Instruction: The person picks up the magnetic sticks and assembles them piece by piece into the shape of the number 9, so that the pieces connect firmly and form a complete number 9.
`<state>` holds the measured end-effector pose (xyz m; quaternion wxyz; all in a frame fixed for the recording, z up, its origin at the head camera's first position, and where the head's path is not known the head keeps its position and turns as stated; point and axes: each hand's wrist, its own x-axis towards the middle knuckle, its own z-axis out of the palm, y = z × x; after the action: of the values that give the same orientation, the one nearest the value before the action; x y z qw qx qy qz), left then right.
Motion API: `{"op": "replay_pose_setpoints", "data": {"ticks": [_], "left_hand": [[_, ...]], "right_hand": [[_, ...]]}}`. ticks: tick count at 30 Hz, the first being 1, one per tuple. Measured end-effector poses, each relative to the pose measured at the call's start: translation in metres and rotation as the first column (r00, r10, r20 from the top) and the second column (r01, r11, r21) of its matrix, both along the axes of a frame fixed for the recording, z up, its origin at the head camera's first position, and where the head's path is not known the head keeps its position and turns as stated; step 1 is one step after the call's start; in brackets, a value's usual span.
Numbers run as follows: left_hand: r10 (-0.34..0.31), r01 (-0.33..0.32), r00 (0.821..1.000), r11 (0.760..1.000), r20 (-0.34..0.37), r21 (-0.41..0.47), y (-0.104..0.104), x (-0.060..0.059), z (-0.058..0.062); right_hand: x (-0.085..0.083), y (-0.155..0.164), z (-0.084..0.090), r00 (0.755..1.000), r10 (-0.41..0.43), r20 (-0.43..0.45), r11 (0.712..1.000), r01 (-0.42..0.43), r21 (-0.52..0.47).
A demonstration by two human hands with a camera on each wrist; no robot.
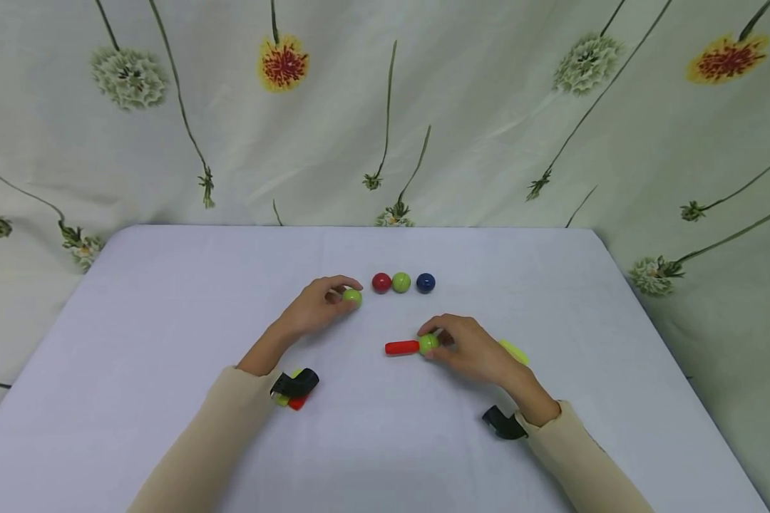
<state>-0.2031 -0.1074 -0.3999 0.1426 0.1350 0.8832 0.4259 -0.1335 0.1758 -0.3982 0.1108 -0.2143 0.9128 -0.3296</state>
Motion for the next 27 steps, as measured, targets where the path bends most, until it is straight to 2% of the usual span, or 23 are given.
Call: {"op": "replay_pose_setpoints", "data": {"ticks": [10, 20, 27], "left_hand": [[-0.082, 0.083, 0.996, 0.996, -0.016, 0.027, 0.0, 0.018, 0.005], [-0.104, 0.104, 0.995, 0.995, 0.013, 0.015, 0.0, 0.031, 0.003], [-0.185, 0.186, 0.982, 0.982, -0.029, 0.023, 0.002, 0.037, 0.0]], "right_hand": [[0.0, 0.0, 0.0, 1.0, 0.003, -0.002, 1.0, -0.003, -0.001], [0.0, -0.001, 0.001, 1.0, -0.01, 0.001, 1.0, 0.01, 0.002], [0.0, -0.001, 0.001, 1.0, -0.01, 0.001, 1.0, 0.01, 0.009]]}}
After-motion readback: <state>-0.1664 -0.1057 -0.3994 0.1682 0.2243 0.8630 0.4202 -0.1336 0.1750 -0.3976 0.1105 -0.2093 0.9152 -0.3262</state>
